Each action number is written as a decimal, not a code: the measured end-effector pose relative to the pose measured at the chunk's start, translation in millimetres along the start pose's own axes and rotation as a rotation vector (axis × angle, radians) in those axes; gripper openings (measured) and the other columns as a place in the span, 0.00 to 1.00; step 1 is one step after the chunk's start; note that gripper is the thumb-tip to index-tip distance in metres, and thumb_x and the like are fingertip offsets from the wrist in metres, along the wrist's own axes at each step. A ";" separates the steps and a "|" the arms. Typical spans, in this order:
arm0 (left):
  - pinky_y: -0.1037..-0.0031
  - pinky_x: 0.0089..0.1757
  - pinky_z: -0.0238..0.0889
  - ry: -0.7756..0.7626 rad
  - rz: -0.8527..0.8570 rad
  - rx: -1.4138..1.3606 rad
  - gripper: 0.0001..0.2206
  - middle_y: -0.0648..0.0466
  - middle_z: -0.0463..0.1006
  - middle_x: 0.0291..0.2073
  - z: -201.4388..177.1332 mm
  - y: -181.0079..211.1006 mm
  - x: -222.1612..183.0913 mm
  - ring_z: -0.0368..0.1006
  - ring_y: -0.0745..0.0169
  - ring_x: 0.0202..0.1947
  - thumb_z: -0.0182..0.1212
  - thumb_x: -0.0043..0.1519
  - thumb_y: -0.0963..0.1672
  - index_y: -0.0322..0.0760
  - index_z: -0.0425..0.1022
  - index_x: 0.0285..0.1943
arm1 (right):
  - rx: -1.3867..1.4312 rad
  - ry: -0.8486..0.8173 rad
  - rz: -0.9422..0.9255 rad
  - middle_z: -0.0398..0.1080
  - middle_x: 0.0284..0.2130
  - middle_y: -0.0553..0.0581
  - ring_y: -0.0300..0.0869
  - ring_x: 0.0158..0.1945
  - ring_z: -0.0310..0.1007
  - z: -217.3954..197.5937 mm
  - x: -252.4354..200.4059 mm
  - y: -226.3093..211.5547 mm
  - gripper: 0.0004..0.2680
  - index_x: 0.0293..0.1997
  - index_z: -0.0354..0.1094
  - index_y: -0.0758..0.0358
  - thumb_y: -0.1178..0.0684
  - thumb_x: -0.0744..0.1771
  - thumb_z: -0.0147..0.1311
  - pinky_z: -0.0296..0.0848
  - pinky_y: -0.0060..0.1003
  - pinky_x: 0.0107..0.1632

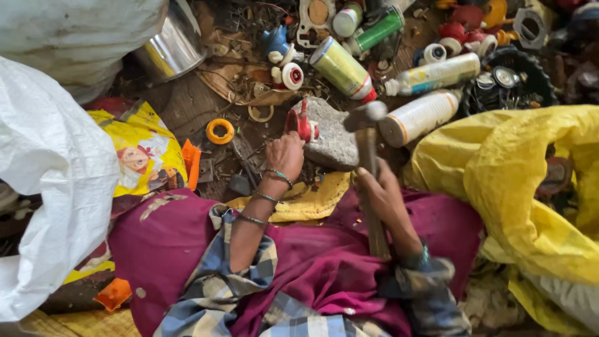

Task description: The person sits on the floor and uses a hammer to strike a red plastic object placed on a stone block, breaking it apart. They then separate the pieces by hand and place them into a yellow bag.

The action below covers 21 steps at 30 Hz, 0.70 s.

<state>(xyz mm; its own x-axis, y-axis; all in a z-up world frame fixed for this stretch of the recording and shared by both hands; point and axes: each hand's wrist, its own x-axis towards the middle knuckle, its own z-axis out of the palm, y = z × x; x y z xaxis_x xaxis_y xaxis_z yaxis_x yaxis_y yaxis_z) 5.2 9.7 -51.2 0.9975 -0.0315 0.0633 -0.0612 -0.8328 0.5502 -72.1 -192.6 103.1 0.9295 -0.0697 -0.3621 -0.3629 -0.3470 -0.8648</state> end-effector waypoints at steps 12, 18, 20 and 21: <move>0.52 0.37 0.71 -0.054 -0.032 -0.001 0.12 0.40 0.82 0.29 -5.1 -0.8 4.7 0.80 0.38 0.34 0.61 0.64 0.48 0.33 0.77 0.36 | -0.208 0.087 -0.291 0.68 0.31 0.56 0.39 0.27 0.68 -2.8 -0.3 -26.3 0.14 0.63 0.54 0.65 0.55 0.71 0.52 0.70 0.35 0.31; 0.49 0.37 0.70 -0.153 -0.226 -0.088 0.15 0.38 0.81 0.30 -21.6 -6.7 8.4 0.79 0.34 0.35 0.63 0.62 0.51 0.34 0.79 0.35 | -0.032 -0.171 0.100 0.66 0.26 0.53 0.37 0.23 0.65 10.6 45.8 46.5 0.12 0.57 0.61 0.59 0.51 0.68 0.52 0.68 0.35 0.24; 0.49 0.39 0.70 -0.108 -0.196 -0.082 0.15 0.38 0.81 0.31 -24.2 -7.6 8.6 0.79 0.34 0.36 0.63 0.64 0.51 0.33 0.79 0.36 | 0.052 -0.135 0.088 0.67 0.26 0.53 0.37 0.23 0.67 -2.4 49.0 58.3 0.10 0.53 0.60 0.61 0.49 0.69 0.49 0.70 0.34 0.25; 0.49 0.39 0.70 -0.100 -0.178 -0.078 0.15 0.38 0.81 0.32 -23.9 -6.9 4.4 0.79 0.34 0.37 0.63 0.64 0.50 0.33 0.79 0.36 | 0.098 -0.110 0.096 0.67 0.26 0.53 0.38 0.23 0.67 -9.3 46.4 64.5 0.10 0.51 0.60 0.62 0.47 0.70 0.48 0.71 0.34 0.25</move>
<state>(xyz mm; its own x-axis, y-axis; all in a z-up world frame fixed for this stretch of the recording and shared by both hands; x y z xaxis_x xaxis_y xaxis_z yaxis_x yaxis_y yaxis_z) 9.3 28.5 -34.8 0.9911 0.0544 -0.1212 0.1175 -0.7847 0.6086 -51.8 -227.0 33.7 0.8797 0.0064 -0.4756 -0.4590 -0.2508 -0.8523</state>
